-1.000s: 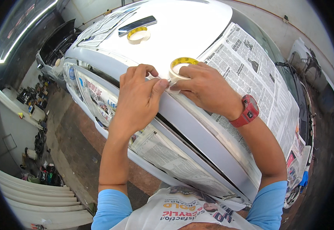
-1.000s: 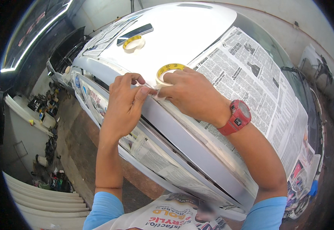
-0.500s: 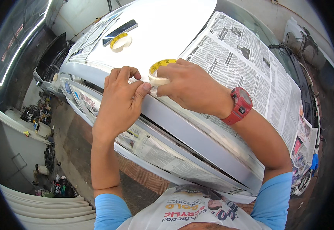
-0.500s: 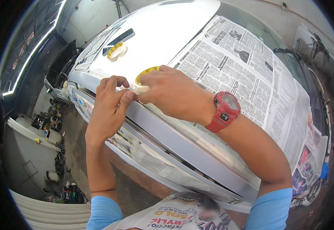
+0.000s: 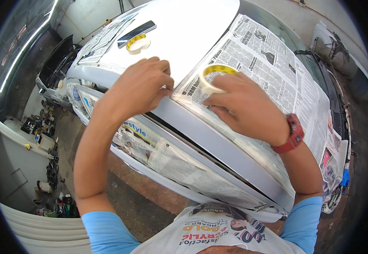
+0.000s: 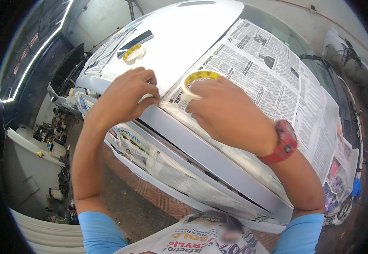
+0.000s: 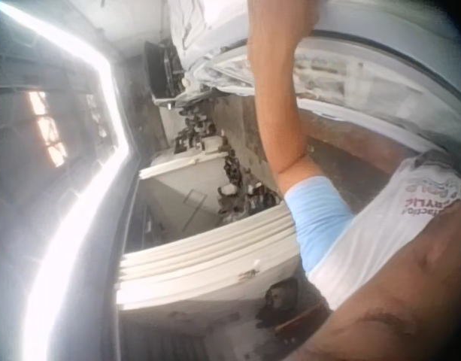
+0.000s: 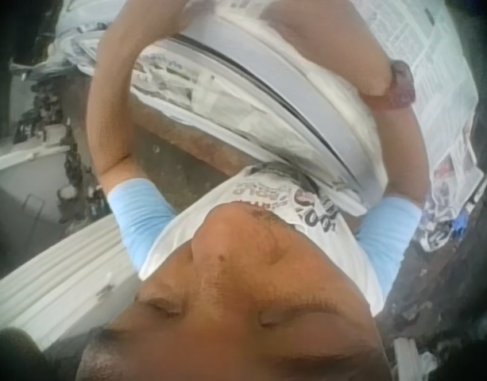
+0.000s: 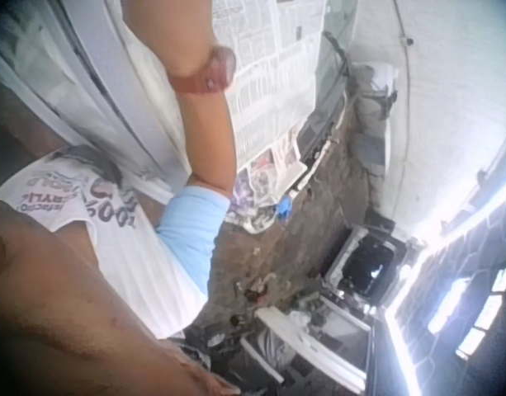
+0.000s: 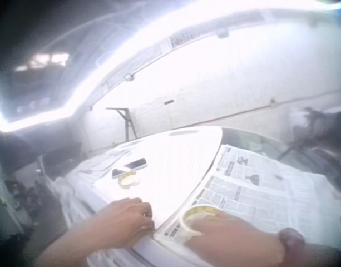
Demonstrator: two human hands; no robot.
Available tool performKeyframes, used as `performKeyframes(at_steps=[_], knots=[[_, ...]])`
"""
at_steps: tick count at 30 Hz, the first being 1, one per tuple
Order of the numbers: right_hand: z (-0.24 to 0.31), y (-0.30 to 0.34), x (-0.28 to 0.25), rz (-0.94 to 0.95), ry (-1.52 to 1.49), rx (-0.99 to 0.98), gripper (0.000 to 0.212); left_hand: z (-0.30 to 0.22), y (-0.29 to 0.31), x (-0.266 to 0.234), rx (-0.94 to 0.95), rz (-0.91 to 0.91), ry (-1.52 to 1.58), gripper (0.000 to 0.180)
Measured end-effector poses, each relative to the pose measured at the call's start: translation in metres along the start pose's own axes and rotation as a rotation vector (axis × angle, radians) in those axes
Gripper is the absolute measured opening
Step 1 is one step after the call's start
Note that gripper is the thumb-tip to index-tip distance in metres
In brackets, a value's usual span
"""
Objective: The person covers the front of a white car with newspaper sheets and secures them using masking tape. The person places sheets over the hood and bumper, smooths them, and applies tape along edges and seams to hold the paper in place.
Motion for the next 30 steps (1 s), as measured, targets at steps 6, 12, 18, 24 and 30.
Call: performKeyframes(at_steps=[6,12,18,24,30], knots=[[0.016,0.086,-0.05,-0.131,-0.066,0.314,0.019,-0.023,-0.035,0.006,0.345,0.104,-0.413,0.008],[0.043,0.173,-0.069,-0.249,-0.112,0.567,0.029,-0.036,-0.038,0.01,0.441,0.115,-0.463,0.01],[0.072,0.25,-0.073,-0.399,-0.145,0.722,0.031,-0.039,-0.037,0.019,0.268,0.262,-0.416,0.023],[0.087,0.308,-0.077,-0.525,-0.229,0.904,0.028,-0.072,-0.022,0.019,-0.037,0.259,-0.327,0.022],[0.088,0.318,-0.076,-0.601,-0.249,0.886,0.034,-0.102,-0.005,0.038,-0.177,0.09,-0.159,0.047]])
Point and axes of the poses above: each hand's wrist, its own y-axis away from the middle knuckle, its own x-axis out of the palm, z = x × y, the point moved 5 cm from there along -y, towards the middle knuckle
